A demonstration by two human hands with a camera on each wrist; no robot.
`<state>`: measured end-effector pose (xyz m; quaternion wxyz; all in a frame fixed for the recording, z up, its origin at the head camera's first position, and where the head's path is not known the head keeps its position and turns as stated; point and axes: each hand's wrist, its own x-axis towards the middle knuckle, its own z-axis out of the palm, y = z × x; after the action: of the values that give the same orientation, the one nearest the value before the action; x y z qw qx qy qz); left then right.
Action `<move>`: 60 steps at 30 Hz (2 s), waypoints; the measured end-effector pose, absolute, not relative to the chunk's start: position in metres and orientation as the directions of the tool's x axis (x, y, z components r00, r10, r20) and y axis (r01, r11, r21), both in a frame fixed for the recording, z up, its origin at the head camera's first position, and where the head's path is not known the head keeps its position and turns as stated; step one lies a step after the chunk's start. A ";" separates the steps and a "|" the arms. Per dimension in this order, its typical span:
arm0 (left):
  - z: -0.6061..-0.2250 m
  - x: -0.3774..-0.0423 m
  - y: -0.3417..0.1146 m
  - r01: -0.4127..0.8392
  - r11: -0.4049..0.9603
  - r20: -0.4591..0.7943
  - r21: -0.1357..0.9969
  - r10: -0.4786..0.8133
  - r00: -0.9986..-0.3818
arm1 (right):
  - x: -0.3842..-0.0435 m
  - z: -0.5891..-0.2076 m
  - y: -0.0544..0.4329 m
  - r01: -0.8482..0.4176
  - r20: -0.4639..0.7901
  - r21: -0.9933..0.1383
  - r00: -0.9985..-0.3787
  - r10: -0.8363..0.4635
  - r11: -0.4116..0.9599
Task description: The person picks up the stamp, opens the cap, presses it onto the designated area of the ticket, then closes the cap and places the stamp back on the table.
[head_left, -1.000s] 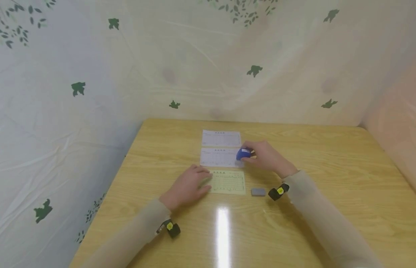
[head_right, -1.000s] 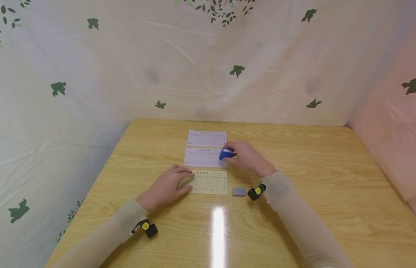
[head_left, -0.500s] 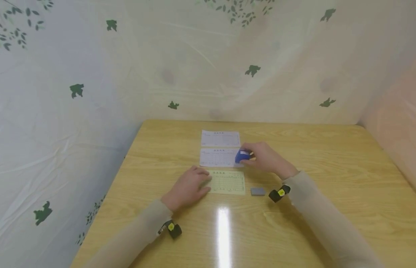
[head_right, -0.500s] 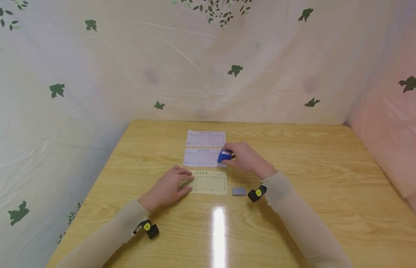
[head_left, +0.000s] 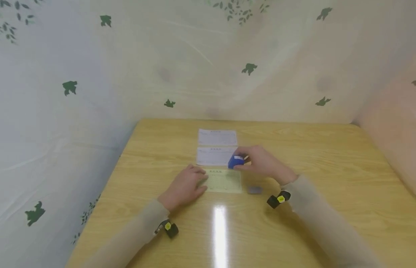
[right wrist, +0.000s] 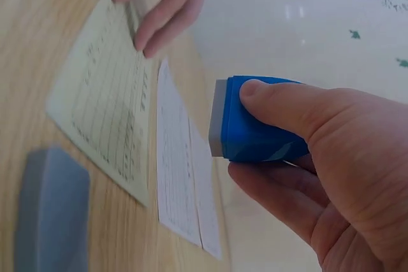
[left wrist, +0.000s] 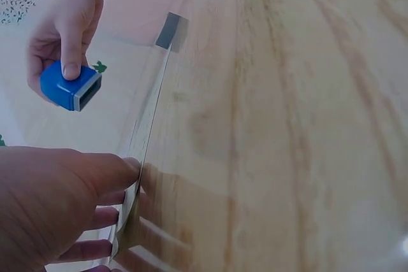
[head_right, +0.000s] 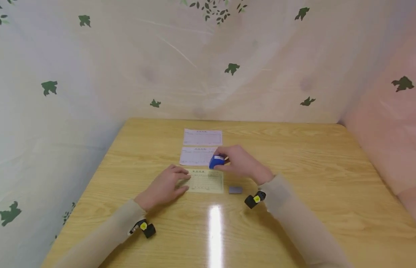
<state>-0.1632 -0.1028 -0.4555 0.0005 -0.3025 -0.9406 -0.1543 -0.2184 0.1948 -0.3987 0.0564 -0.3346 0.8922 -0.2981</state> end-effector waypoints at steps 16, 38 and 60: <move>-0.461 -0.164 -0.107 0.561 0.778 0.079 0.284 0.564 -0.822 | -0.180 -0.408 0.181 -0.535 0.047 -0.537 -0.791 -0.610 0.653; -0.453 -0.162 -0.107 0.565 0.768 0.072 0.300 0.573 -0.817 | -0.163 -0.424 0.175 -0.547 0.011 -0.502 -0.778 -0.628 0.669; -0.453 -0.162 -0.106 0.557 0.780 0.074 0.287 0.561 -0.824 | -0.161 -0.432 0.172 -0.581 0.035 -0.490 -0.758 -0.652 0.650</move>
<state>-0.1617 -0.1061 -0.4530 -0.0077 -0.2963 -0.9433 -0.1496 -0.1607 0.1721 -0.4323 0.0723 -0.3405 0.9054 -0.2432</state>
